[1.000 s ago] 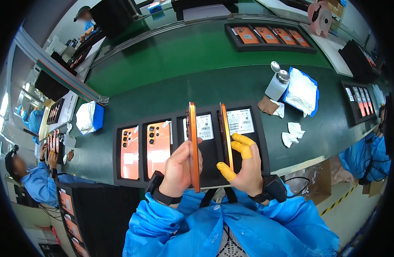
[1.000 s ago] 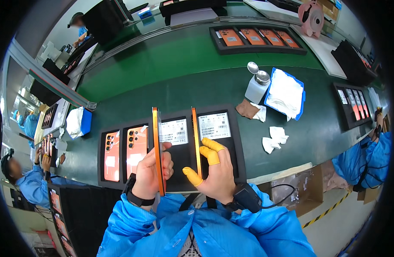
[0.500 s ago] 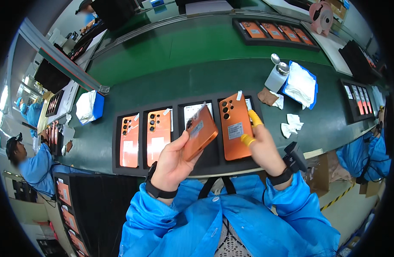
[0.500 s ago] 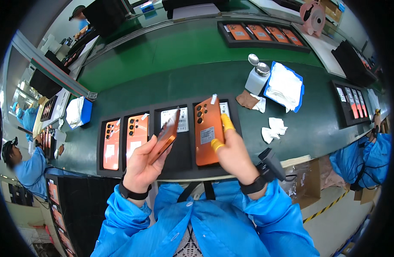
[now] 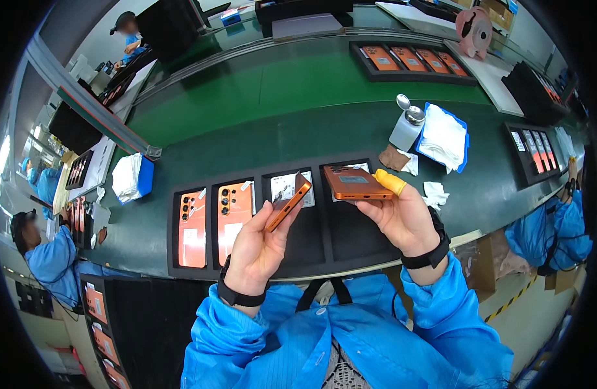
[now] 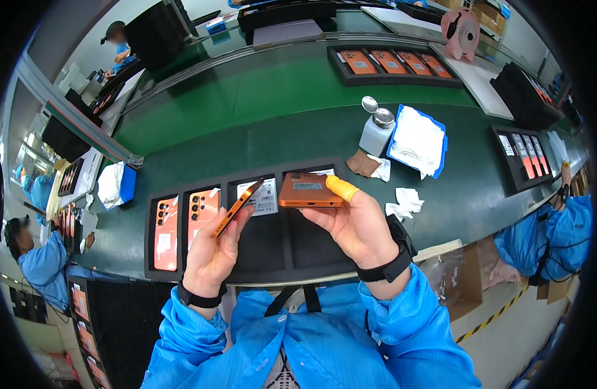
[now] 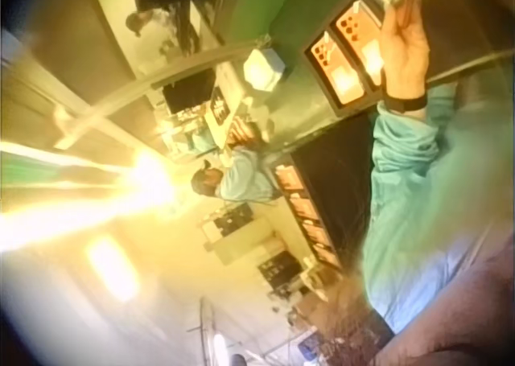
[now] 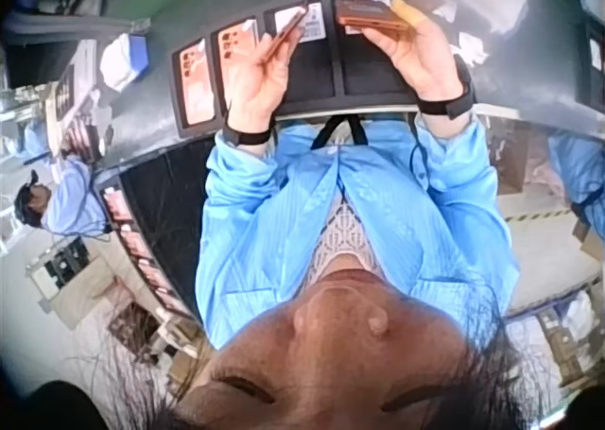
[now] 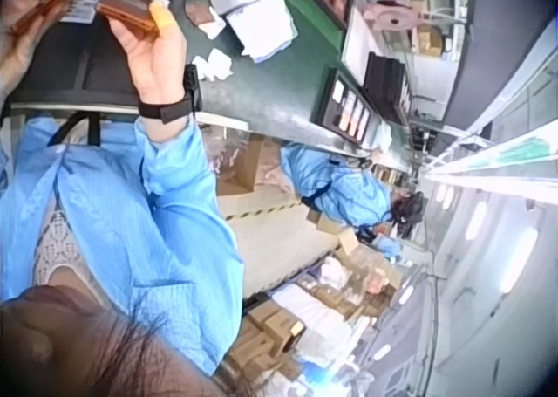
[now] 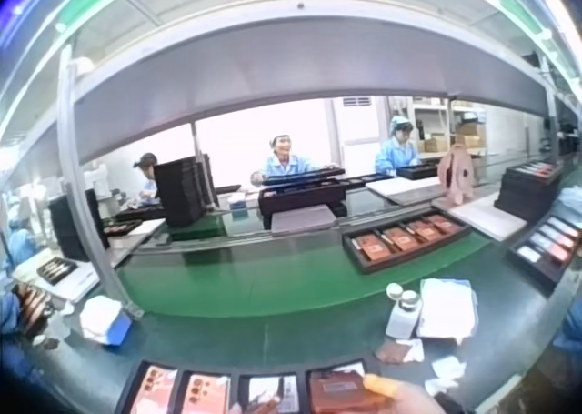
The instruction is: The recorder is cleaning and inspecting the camera lenses of multiple orange mobile phones on an assembly line.
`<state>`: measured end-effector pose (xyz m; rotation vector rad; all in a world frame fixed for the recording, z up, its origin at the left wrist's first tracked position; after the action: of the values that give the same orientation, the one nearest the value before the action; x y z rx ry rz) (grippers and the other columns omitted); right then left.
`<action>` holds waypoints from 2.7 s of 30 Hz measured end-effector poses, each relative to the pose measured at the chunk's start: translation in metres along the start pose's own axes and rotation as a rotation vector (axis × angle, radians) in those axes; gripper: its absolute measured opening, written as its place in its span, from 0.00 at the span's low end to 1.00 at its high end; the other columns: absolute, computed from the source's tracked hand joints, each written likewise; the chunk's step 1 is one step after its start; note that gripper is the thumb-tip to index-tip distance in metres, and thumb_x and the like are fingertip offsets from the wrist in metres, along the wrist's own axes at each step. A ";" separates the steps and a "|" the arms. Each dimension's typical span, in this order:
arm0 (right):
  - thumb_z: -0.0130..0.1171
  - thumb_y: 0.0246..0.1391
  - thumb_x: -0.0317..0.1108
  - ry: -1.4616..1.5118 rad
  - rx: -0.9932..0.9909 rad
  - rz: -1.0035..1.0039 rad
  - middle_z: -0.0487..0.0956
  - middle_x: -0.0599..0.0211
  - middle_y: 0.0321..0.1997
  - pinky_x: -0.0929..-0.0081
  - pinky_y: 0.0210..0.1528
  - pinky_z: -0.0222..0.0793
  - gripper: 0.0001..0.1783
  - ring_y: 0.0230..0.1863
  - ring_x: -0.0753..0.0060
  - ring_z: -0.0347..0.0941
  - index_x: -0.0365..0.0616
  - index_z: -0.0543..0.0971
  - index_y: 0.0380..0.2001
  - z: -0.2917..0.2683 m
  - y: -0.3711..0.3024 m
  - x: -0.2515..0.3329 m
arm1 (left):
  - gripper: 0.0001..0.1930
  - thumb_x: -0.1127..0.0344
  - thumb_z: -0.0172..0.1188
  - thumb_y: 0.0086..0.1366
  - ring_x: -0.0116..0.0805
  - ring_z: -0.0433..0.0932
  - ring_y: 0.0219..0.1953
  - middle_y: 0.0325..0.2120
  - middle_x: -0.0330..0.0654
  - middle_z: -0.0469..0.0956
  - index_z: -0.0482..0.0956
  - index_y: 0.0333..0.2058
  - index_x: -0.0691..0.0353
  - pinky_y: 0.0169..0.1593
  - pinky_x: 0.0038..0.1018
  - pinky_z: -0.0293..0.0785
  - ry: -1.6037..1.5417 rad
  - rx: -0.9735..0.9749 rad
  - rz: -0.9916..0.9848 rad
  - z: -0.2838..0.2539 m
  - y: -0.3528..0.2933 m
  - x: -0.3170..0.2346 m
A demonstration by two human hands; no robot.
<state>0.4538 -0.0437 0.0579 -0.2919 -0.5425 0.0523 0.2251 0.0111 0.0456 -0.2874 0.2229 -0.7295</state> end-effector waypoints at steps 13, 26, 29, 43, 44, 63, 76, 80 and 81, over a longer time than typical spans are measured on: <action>0.47 0.61 0.29 -0.081 0.081 0.078 0.73 0.53 0.54 0.57 0.50 0.77 0.18 0.52 0.52 0.74 0.36 0.67 0.54 -0.001 -0.007 0.004 | 0.14 0.68 0.50 0.70 0.47 0.77 0.50 0.47 0.57 0.74 0.70 0.48 0.73 0.43 0.30 0.83 0.300 -0.149 0.174 0.005 -0.007 -0.001; 0.57 0.59 0.42 -0.037 -0.078 -0.027 0.78 0.75 0.40 0.76 0.24 0.71 0.24 0.33 0.76 0.77 0.56 0.68 0.58 -0.021 0.000 -0.048 | 0.14 0.68 0.52 0.63 0.38 0.77 0.18 0.15 0.48 0.73 0.71 0.47 0.67 0.22 0.33 0.69 2.204 -0.289 0.692 0.022 0.000 0.003; 0.57 0.58 0.42 -0.009 -0.006 0.002 0.77 0.77 0.41 0.75 0.23 0.66 0.25 0.34 0.75 0.75 0.57 0.69 0.58 -0.014 -0.002 -0.049 | 0.18 0.67 0.54 0.63 0.34 0.72 0.13 0.11 0.46 0.70 0.71 0.49 0.71 0.19 0.30 0.65 2.082 -0.281 0.709 0.026 0.005 0.012; 0.55 0.59 0.38 -0.069 0.019 -0.007 0.79 0.67 0.42 0.74 0.30 0.71 0.25 0.34 0.72 0.77 0.48 0.66 0.59 -0.022 0.001 -0.054 | 0.14 0.64 0.57 0.61 0.55 0.77 0.22 0.18 0.55 0.75 0.75 0.36 0.72 0.28 0.38 0.72 2.121 -0.316 0.689 0.016 0.020 -0.009; 0.55 0.59 0.38 -0.073 0.025 -0.017 0.79 0.67 0.42 0.74 0.30 0.71 0.25 0.34 0.72 0.77 0.48 0.66 0.59 -0.023 0.000 -0.053 | 0.14 0.64 0.57 0.61 0.55 0.77 0.22 0.18 0.55 0.75 0.75 0.36 0.72 0.28 0.38 0.72 2.120 -0.307 0.701 0.015 0.020 -0.014; 0.54 0.56 0.25 -1.207 -0.194 -0.690 0.76 0.46 0.49 0.66 0.50 0.69 0.28 0.50 0.55 0.75 0.33 0.62 0.60 -0.023 0.018 -0.017 | 0.13 0.73 0.45 0.68 0.38 0.76 0.43 0.40 0.48 0.75 0.68 0.50 0.70 0.48 0.31 0.70 1.659 -0.210 0.783 -0.008 0.024 -0.027; 0.55 0.52 0.23 -1.499 -0.060 -0.862 0.72 0.50 0.54 0.65 0.58 0.65 0.20 0.56 0.48 0.68 0.38 0.75 0.51 0.035 -0.004 -0.031 | 0.20 0.75 0.50 0.66 0.32 0.73 0.47 0.46 0.45 0.71 0.67 0.56 0.67 0.50 0.26 0.70 1.878 -0.272 1.048 0.000 -0.031 -0.058; 0.61 0.51 0.28 -1.587 0.232 -0.661 0.69 0.48 0.56 0.57 0.62 0.59 0.21 0.62 0.44 0.60 0.40 0.76 0.50 0.058 -0.007 -0.087 | 0.16 0.70 0.54 0.63 0.38 0.70 0.27 0.29 0.47 0.68 0.72 0.48 0.69 0.35 0.33 0.71 2.220 -0.711 1.040 -0.032 -0.069 -0.110; 0.61 0.51 0.30 -1.648 0.283 -0.662 0.68 0.46 0.56 0.55 0.64 0.55 0.22 0.63 0.41 0.58 0.39 0.76 0.50 0.063 -0.006 -0.103 | 0.15 0.68 0.55 0.63 0.44 0.72 0.29 0.29 0.50 0.71 0.73 0.47 0.69 0.35 0.38 0.70 2.230 -0.842 0.962 -0.043 -0.078 -0.124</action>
<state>0.3332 -0.0459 0.0596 0.3087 -2.2186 -0.3057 0.0736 0.0327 0.0443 0.0172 2.6019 0.4014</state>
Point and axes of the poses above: each hand's wrist, its own y-axis towards the middle knuckle, its own z-axis out of the palm, x = y × z, the point moved 3 cm from there along y, towards the middle knuckle
